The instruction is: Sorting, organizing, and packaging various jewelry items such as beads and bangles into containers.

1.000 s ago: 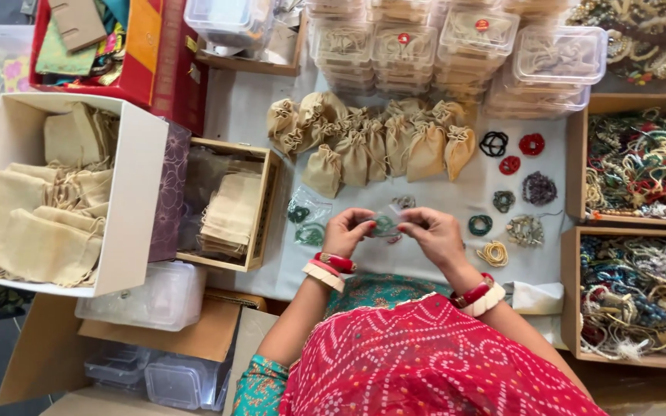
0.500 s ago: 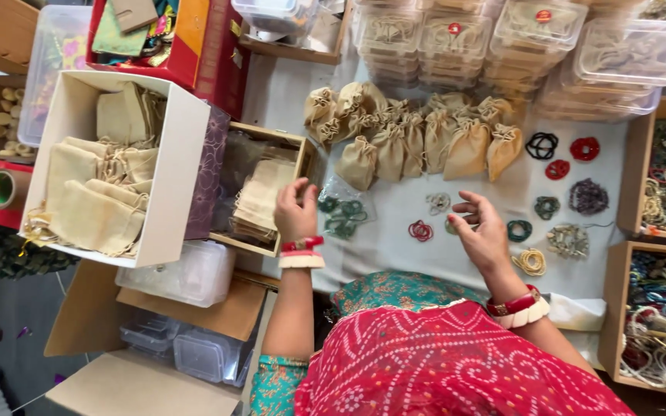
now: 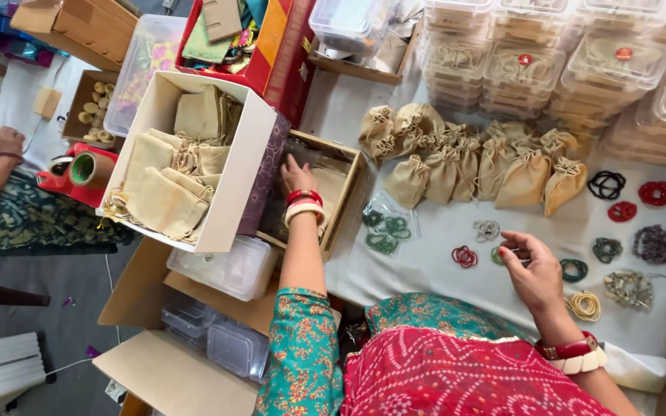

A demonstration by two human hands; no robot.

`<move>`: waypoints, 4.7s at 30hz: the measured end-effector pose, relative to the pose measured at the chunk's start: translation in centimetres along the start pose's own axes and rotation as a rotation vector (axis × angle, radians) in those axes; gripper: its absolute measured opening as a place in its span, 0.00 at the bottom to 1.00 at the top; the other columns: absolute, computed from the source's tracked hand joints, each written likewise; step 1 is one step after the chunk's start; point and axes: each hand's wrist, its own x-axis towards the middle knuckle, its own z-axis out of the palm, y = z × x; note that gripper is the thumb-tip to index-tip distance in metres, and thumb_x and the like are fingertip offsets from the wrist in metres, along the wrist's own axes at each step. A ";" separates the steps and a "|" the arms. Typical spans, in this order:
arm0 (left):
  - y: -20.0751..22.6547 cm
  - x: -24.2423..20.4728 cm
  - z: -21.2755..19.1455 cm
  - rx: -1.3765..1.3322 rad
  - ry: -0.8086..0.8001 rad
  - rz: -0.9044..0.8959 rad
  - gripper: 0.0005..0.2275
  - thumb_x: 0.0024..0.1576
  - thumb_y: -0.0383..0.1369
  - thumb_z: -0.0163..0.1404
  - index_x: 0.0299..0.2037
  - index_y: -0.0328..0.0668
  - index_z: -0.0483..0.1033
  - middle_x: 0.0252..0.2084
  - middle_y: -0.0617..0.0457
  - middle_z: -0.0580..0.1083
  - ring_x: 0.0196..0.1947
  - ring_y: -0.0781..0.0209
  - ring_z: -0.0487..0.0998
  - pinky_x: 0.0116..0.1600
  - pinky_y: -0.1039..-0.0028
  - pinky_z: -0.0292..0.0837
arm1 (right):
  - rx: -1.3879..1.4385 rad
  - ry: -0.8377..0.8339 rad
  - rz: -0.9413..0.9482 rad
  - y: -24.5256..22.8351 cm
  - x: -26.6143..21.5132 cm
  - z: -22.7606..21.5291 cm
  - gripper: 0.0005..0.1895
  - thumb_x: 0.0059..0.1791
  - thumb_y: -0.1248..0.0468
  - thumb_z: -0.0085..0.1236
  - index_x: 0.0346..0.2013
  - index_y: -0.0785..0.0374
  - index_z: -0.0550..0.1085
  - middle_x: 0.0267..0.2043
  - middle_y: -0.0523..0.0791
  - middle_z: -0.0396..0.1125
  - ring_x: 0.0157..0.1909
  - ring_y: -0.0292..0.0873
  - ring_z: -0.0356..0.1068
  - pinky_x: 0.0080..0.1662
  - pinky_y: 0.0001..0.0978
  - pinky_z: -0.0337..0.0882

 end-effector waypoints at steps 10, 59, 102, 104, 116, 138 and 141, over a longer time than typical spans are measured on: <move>7.6 -2.1 -5.1 0.265 -0.099 -0.291 0.17 0.56 0.44 0.58 0.54 0.59 0.76 0.62 0.54 0.72 0.69 0.47 0.64 0.71 0.43 0.52 | -0.041 0.012 0.014 -0.2 0.0 -0.6 0.17 0.51 0.65 0.59 0.54 0.64 0.76 0.42 0.44 0.74 0.39 0.35 0.71 0.44 0.29 0.72; 20.8 -27.3 -7.3 -0.635 -0.849 0.546 0.20 0.45 0.27 0.66 0.49 0.44 0.80 0.35 0.53 0.75 0.35 0.63 0.74 0.44 0.72 0.73 | -0.361 0.112 -0.755 -7.8 -3.5 -0.5 0.10 0.41 0.66 0.69 0.35 0.56 0.79 0.45 0.45 0.68 0.49 0.51 0.69 0.50 0.41 0.69; 15.9 -26.7 -2.9 -0.455 -0.480 0.630 0.14 0.45 0.30 0.65 0.39 0.50 0.76 0.36 0.59 0.78 0.40 0.56 0.77 0.47 0.63 0.67 | 0.457 -0.238 0.223 1.0 0.9 1.8 0.09 0.51 0.66 0.61 0.43 0.67 0.80 0.30 0.40 0.72 0.26 0.29 0.65 0.26 0.23 0.63; 16.5 -27.1 -3.0 -0.432 -0.477 0.657 0.14 0.45 0.30 0.64 0.40 0.51 0.75 0.36 0.59 0.77 0.41 0.56 0.76 0.48 0.63 0.65 | 0.505 -0.228 0.209 0.3 0.8 1.7 0.09 0.51 0.65 0.61 0.43 0.67 0.79 0.31 0.39 0.72 0.26 0.29 0.66 0.26 0.21 0.64; 17.7 -28.3 -2.7 -0.388 -0.424 0.757 0.15 0.49 0.27 0.58 0.47 0.52 0.74 0.41 0.57 0.76 0.45 0.53 0.75 0.51 0.61 0.63 | -0.331 -0.041 -0.493 -6.5 -1.8 2.7 0.06 0.46 0.67 0.63 0.38 0.59 0.80 0.35 0.46 0.69 0.35 0.46 0.71 0.38 0.36 0.72; 14.2 -27.5 2.7 -1.215 -1.339 0.217 0.16 0.62 0.25 0.58 0.57 0.31 0.70 0.52 0.50 0.76 0.53 0.63 0.77 0.58 0.71 0.75 | -0.274 -0.079 -0.156 -5.4 -0.4 -0.8 0.06 0.48 0.66 0.64 0.40 0.61 0.79 0.37 0.43 0.73 0.35 0.41 0.71 0.40 0.33 0.71; 14.8 -27.4 1.7 -1.268 -1.387 0.038 0.11 0.63 0.26 0.55 0.53 0.31 0.74 0.48 0.50 0.79 0.48 0.62 0.81 0.54 0.72 0.78 | 0.224 -0.135 -0.063 -1.9 0.4 -0.6 0.09 0.49 0.67 0.60 0.44 0.64 0.75 0.37 0.38 0.73 0.39 0.31 0.71 0.42 0.25 0.72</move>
